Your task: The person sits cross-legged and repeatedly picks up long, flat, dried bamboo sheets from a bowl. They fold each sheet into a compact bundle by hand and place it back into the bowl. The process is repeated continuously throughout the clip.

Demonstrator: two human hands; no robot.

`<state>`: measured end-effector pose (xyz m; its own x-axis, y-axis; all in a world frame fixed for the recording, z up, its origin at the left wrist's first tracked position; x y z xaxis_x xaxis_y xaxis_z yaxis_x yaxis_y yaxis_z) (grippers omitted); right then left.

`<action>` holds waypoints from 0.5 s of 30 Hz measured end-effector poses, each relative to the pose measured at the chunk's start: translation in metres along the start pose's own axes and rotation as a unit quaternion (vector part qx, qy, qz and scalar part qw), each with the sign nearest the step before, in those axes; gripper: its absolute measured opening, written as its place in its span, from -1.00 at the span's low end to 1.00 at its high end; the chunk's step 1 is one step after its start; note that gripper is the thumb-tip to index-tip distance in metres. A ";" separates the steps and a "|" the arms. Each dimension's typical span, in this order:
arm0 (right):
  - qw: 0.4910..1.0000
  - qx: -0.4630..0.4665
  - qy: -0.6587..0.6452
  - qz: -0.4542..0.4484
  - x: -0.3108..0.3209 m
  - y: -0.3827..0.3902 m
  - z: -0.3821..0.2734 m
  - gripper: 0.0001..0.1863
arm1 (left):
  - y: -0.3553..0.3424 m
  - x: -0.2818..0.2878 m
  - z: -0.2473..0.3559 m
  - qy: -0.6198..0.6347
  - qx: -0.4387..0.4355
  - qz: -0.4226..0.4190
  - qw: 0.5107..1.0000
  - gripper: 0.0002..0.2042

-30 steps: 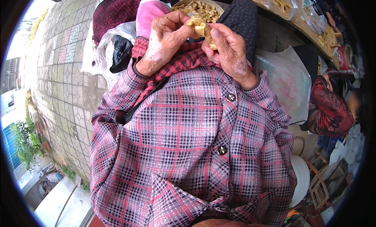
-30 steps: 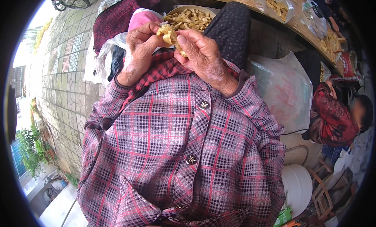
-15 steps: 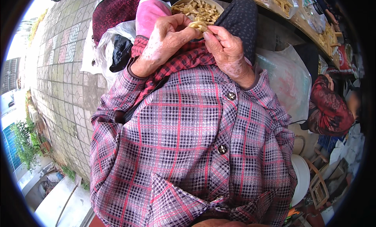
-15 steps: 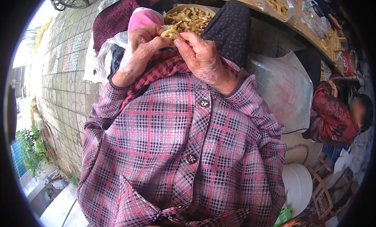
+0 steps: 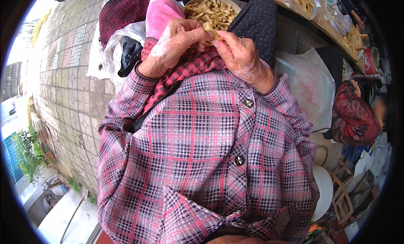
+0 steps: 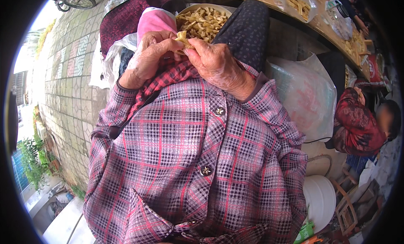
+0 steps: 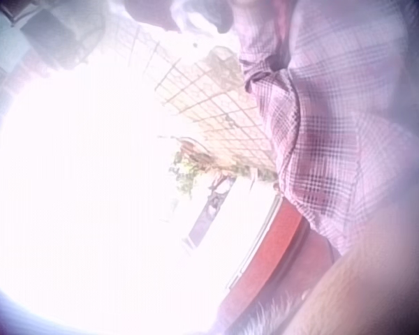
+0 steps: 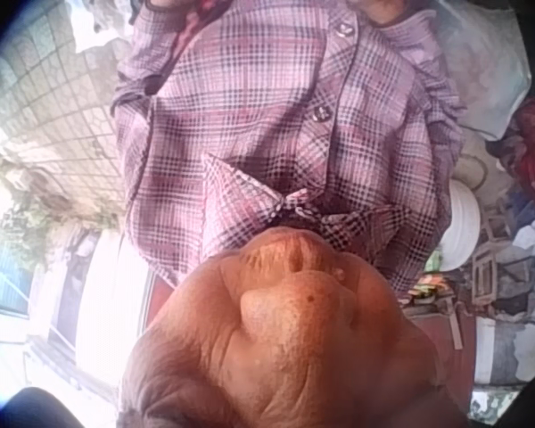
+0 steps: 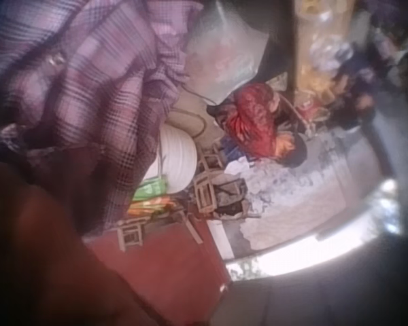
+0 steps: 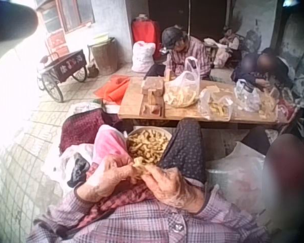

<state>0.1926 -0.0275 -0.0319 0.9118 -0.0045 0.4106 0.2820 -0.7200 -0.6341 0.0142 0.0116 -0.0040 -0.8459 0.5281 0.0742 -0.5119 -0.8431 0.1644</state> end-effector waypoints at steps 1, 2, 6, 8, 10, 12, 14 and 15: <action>1.000 -0.004 0.001 -0.010 0.000 0.000 0.000 -0.73 | 0.000 0.000 -0.001 0.007 0.014 -0.003 1.000 -0.78; 1.000 -0.003 0.000 -0.018 0.001 0.000 0.000 -0.73 | -0.001 0.000 -0.002 0.014 0.028 -0.006 0.999 -0.79; 0.999 -0.027 -0.008 -0.018 0.002 0.000 0.000 -0.70 | -0.001 -0.003 -0.011 0.032 -0.021 0.027 0.999 -0.84; 0.999 -0.046 -0.021 -0.014 0.002 0.000 0.001 -0.70 | -0.003 -0.004 -0.016 -0.020 -0.088 0.037 0.995 -0.84; 0.998 -0.054 -0.029 -0.009 0.002 0.000 0.003 -0.70 | -0.005 -0.005 -0.020 -0.092 -0.156 0.058 0.982 -0.83; 0.998 -0.049 -0.029 -0.002 0.002 0.000 0.004 -0.70 | -0.007 -0.005 -0.022 -0.184 -0.222 0.087 0.954 -0.81; 0.998 -0.052 -0.021 -0.003 0.001 0.002 0.005 -0.71 | -0.007 -0.007 -0.022 -0.260 -0.306 0.100 0.910 -0.80; 0.999 -0.051 -0.010 -0.003 0.001 0.002 0.005 -0.71 | -0.007 -0.008 -0.021 -0.289 -0.331 0.108 0.892 -0.79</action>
Point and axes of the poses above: each hand's wrist, its own y-axis away from the middle knuckle, its own x-axis out of the back of the hand, z = x × y, the point moved 1 cm from there along -y, towards the middle knuckle, and after that the axes turned 9 degrees about -y, right-handed, at the moved point
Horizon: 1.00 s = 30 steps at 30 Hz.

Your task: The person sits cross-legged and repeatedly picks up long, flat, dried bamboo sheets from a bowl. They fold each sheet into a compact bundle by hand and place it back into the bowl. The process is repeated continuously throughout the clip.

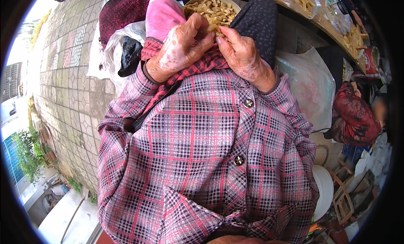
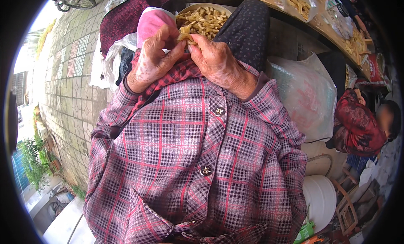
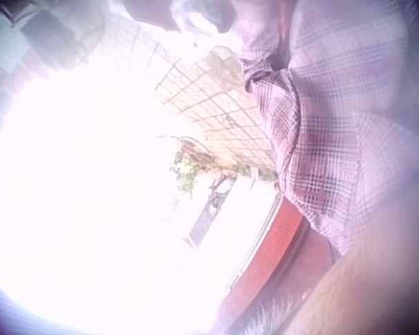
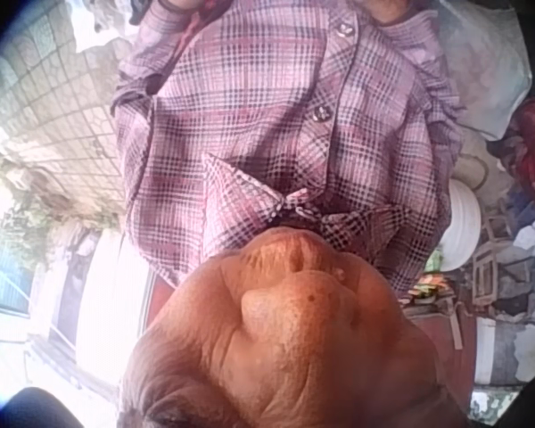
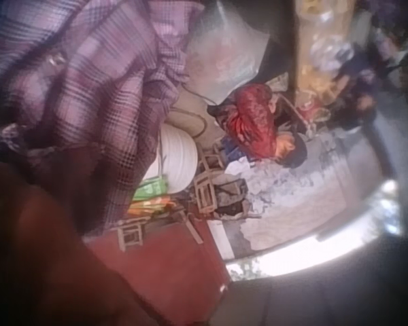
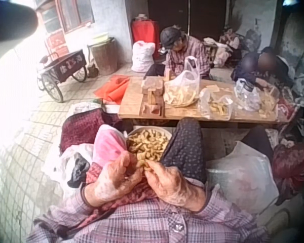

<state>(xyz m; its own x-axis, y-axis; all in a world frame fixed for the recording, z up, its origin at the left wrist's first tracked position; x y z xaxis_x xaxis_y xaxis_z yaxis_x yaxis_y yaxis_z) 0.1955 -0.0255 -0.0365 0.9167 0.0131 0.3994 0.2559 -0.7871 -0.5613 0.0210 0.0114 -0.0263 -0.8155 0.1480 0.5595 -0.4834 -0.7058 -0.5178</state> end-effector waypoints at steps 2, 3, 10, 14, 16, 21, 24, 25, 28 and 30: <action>1.000 0.003 -0.010 0.006 -0.001 0.001 0.001 -0.71 | 0.000 0.000 0.005 -0.093 -0.024 -0.006 0.995 -0.78; 1.000 0.006 -0.009 0.009 -0.001 0.001 0.001 -0.71 | 0.000 -0.002 0.007 -0.107 -0.021 -0.015 0.994 -0.78; 0.999 0.017 0.035 0.027 0.000 -0.002 0.003 -0.76 | -0.007 -0.003 0.014 0.291 0.270 -0.057 0.916 -0.85; 0.999 0.023 0.027 0.026 0.004 -0.001 0.000 -0.76 | -0.007 0.005 0.015 0.386 0.282 -0.110 0.871 -0.85; 0.999 0.032 0.021 0.022 0.006 -0.001 -0.002 -0.76 | -0.006 0.010 0.016 0.443 0.296 -0.127 0.837 -0.84; 1.000 0.016 -0.007 0.000 0.008 -0.002 -0.004 -0.76 | -0.003 0.016 0.014 0.277 0.251 -0.147 0.916 -0.85; 0.999 0.008 -0.051 -0.001 0.009 -0.003 -0.003 -0.75 | -0.006 0.016 0.011 0.196 0.143 -0.111 0.964 -0.77; 0.998 0.003 -0.055 -0.011 0.010 -0.002 -0.003 -0.75 | -0.007 0.017 0.010 0.150 0.079 -0.096 0.981 -0.71; 0.998 -0.017 -0.054 -0.035 0.011 0.000 -0.003 -0.75 | -0.011 0.016 0.009 0.036 -0.044 -0.118 0.991 -0.63; 0.998 -0.025 -0.042 -0.031 0.010 0.001 -0.003 -0.76 | -0.011 0.014 0.011 -0.040 -0.056 -0.157 0.985 -0.66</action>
Point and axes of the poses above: each hand's wrist, its own y-axis away from the middle knuckle, its own x-axis out of the back of the hand, z = x × y, the point moved 1 cm from there along -y, towards the middle knuckle, and after that the axes turned 9 degrees about -y, right-handed, at the moved point
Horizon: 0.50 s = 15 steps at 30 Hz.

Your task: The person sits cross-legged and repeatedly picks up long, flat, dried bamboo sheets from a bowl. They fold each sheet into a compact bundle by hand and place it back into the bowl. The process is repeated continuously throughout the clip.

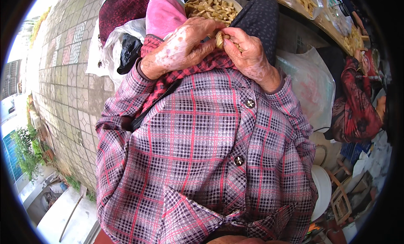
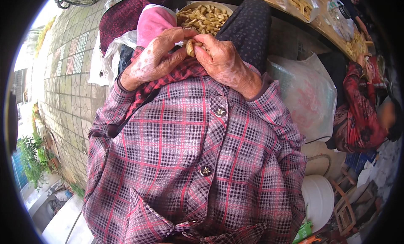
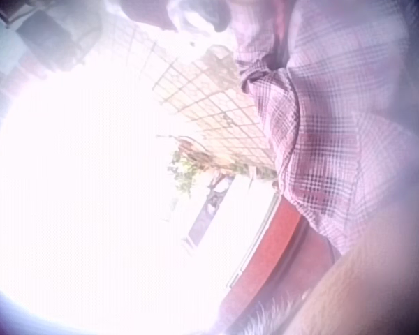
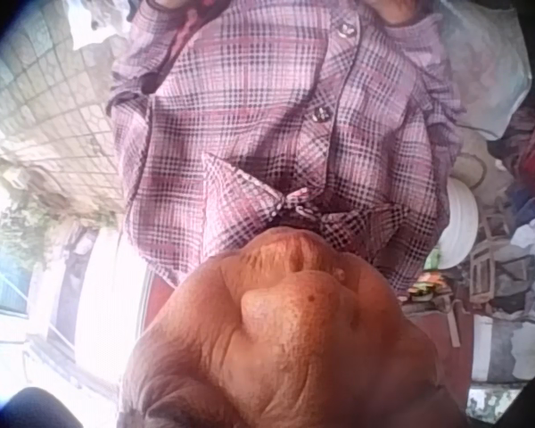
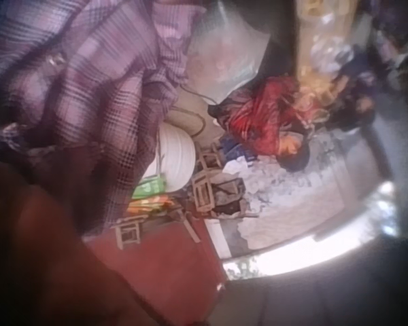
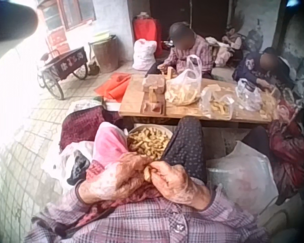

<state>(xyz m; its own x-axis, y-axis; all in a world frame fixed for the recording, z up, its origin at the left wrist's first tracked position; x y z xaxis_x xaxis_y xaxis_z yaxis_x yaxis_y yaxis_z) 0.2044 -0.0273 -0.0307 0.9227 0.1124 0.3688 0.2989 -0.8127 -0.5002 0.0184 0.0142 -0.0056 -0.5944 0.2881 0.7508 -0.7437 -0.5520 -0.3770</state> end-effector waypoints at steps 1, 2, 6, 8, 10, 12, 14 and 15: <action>1.000 -0.004 -0.013 0.002 -0.001 0.000 0.001 -0.77 | -0.001 -0.001 0.001 0.017 0.031 -0.030 0.999 -0.67; 1.000 -0.012 -0.025 0.003 -0.001 0.000 0.001 -0.77 | -0.001 -0.002 0.003 0.032 0.053 -0.057 0.996 -0.69; 0.995 -0.066 -0.079 -0.005 -0.003 0.000 0.004 -0.78 | -0.004 -0.004 0.009 0.060 0.146 -0.123 0.980 -0.77; 0.995 -0.065 -0.077 -0.010 -0.001 -0.001 0.003 -0.78 | -0.005 -0.003 0.009 0.060 0.175 -0.139 0.973 -0.79; 0.989 -0.104 -0.103 -0.022 0.002 -0.002 0.001 -0.79 | -0.006 -0.003 0.007 0.071 0.165 -0.135 0.974 -0.78; 0.969 -0.183 -0.158 -0.043 0.009 -0.002 -0.004 -0.79 | -0.007 -0.003 0.004 0.133 0.163 -0.155 0.965 -0.75; 0.948 -0.224 -0.217 -0.062 0.017 -0.002 -0.009 -0.77 | -0.008 -0.004 0.002 0.177 0.154 -0.167 0.958 -0.71; 0.935 -0.234 -0.255 -0.073 0.020 -0.002 -0.011 -0.76 | -0.008 -0.004 0.002 0.201 0.151 -0.167 0.953 -0.71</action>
Point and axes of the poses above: each hand's wrist, its own y-axis away from the middle knuckle, its own x-axis out of the back of the hand, z = x × y, the point moved 1 cm from there along -y, towards the middle knuckle, and after that the axes turned 9 degrees about -y, right-handed, at the moved point
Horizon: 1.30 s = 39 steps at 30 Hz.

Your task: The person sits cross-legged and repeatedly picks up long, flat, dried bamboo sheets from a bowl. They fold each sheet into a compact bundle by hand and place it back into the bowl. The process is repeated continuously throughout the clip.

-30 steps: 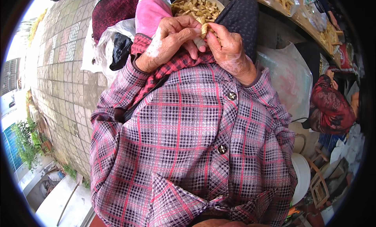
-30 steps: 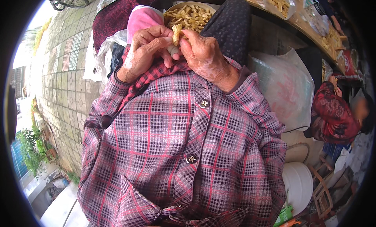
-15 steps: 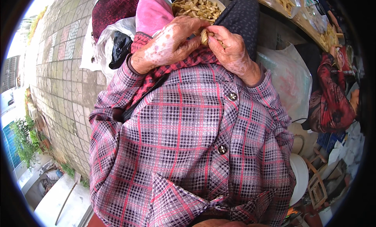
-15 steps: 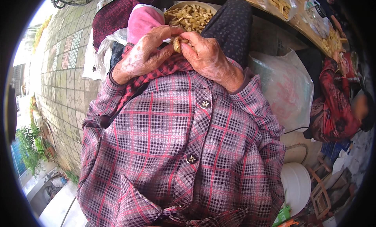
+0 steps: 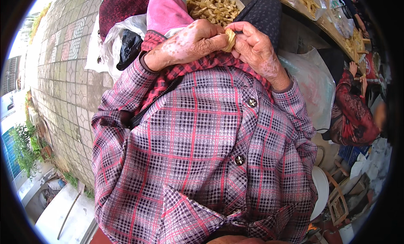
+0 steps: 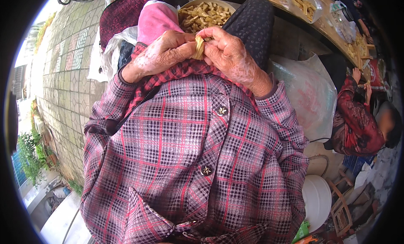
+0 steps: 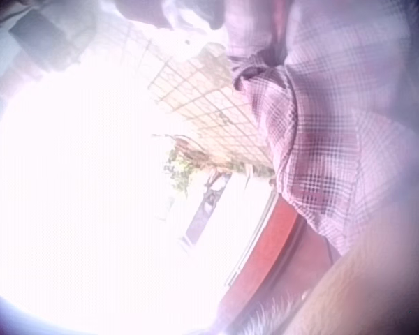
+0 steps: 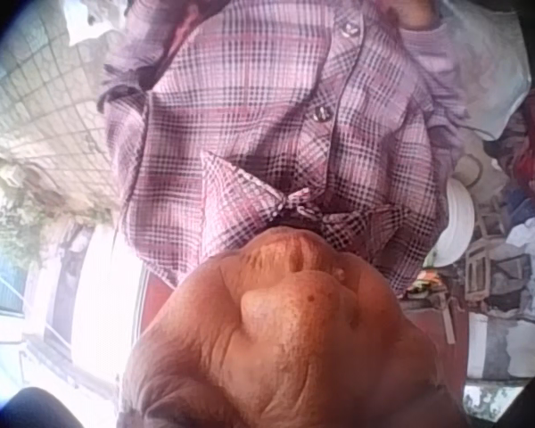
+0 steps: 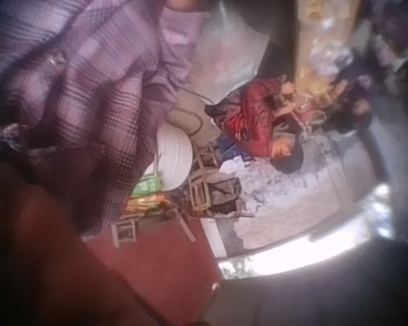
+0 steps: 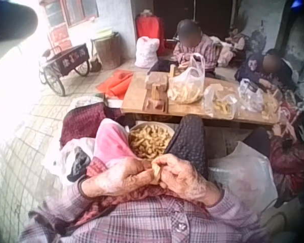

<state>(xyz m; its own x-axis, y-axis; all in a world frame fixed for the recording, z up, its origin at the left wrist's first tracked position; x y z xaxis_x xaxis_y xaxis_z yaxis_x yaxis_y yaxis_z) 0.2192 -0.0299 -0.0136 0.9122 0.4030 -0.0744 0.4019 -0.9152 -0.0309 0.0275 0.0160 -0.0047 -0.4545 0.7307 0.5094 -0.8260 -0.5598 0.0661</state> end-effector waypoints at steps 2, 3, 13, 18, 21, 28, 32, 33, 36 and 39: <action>1.000 0.000 -0.011 -0.012 0.002 0.001 -0.005 -0.72 | 0.000 -0.002 0.001 0.046 -0.002 -0.002 0.999 -0.70; 1.000 -0.009 -0.017 -0.022 0.004 0.003 -0.008 -0.72 | 0.001 -0.002 0.002 0.058 -0.005 -0.007 0.998 -0.70; 0.998 -0.034 -0.041 -0.036 0.003 0.016 -0.012 -0.70 | 0.025 0.008 0.017 0.078 0.039 -0.039 0.995 -0.72; 0.998 -0.053 -0.008 -0.036 0.003 0.011 -0.006 -0.70 | 0.016 0.003 0.019 0.072 0.110 -0.046 0.990 -0.74; 0.998 -0.051 0.014 -0.046 0.003 0.012 -0.006 -0.69 | 0.008 -0.005 0.018 0.072 0.014 0.006 0.997 -0.78; 0.993 -0.090 -0.048 -0.056 0.009 0.021 -0.020 -0.69 | 0.015 -0.010 0.023 0.147 0.029 0.018 0.989 -0.80; 0.996 -0.050 -0.049 -0.061 0.006 0.028 -0.026 -0.69 | 0.025 -0.007 0.031 0.144 0.008 0.037 0.989 -0.82; 0.995 -0.065 -0.039 -0.065 0.007 0.030 -0.028 -0.70 | 0.030 -0.005 0.032 0.144 0.025 0.043 0.988 -0.82; 0.995 -0.065 -0.046 -0.059 0.013 0.033 -0.034 -0.72 | 0.039 0.001 0.031 0.190 0.003 0.082 0.978 -0.78; 0.989 -0.081 -0.083 -0.096 0.012 0.029 -0.030 -0.73 | 0.043 0.004 0.030 0.179 0.004 0.073 0.981 -0.76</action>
<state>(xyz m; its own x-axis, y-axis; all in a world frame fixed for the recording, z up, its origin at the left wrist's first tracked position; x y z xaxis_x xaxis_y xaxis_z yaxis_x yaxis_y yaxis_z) 0.2440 -0.0520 0.0143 0.7980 0.5507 -0.2446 0.5855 -0.8047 0.0981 0.0007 -0.0169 0.0261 -0.6570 0.7320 0.1806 -0.7412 -0.6709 0.0226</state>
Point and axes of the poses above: each hand's wrist, its own y-axis away from the middle knuckle, its own x-axis out of the back of the hand, z = x × y, the point moved 1 cm from there along -y, towards the middle knuckle, and after that the axes turned 9 degrees about -y, right-handed, at the moved point
